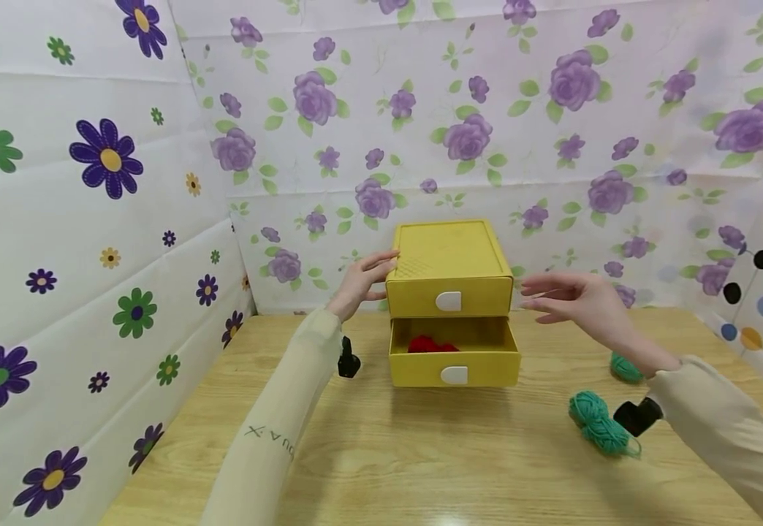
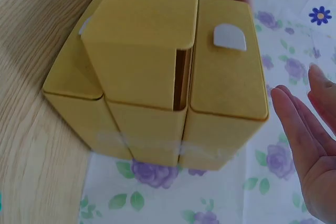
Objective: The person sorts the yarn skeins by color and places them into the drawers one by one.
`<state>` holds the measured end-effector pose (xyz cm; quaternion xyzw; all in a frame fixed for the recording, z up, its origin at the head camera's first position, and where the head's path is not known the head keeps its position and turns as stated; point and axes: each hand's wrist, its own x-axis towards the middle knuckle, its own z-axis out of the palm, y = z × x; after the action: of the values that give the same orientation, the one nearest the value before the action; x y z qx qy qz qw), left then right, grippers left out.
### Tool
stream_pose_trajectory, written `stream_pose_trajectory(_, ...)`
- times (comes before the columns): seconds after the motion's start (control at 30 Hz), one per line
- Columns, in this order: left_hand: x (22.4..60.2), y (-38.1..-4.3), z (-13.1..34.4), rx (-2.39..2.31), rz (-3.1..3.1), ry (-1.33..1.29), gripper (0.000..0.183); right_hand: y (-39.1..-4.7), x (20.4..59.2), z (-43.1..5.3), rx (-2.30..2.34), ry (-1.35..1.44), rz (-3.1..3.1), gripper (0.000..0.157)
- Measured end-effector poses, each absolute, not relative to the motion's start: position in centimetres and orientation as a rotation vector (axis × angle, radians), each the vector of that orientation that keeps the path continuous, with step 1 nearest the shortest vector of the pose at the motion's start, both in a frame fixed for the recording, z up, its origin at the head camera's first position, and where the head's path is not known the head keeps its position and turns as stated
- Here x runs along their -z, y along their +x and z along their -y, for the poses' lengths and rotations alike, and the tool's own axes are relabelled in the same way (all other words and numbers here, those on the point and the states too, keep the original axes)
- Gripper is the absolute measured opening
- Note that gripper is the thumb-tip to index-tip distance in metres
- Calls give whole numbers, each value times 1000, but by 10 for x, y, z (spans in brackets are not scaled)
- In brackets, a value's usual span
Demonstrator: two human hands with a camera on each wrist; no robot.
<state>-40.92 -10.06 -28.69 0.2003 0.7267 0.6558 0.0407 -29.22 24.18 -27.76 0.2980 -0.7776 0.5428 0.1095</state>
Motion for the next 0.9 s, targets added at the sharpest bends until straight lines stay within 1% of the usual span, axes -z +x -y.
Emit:
stream_pose_trajectory(0.1, 294, -417, 101, -2017, -2245, 608, 40, -292, 279, -252, -1584, 858, 2294, 30)
stream_pose_trajectory(0.23, 295, -419, 101, -2023, -2243, 597, 39, -292, 281, -265, -1547, 856, 2286, 30)
stream_pose_trajectory(0.37, 294, -419, 101, -2018, -2241, 601, 39, -291, 283, -278, -1504, 851, 2291, 35)
stream_pose_trajectory(0.6, 294, -417, 101, -2015, -2246, 602, 41, -287, 290, -305, -1478, 667, 2358, 40)
stream_pose_trajectory(0.9, 295, -420, 100, -2009, -2252, 594, 40, -291, 305, -346, -1454, 600, 2490, 44)
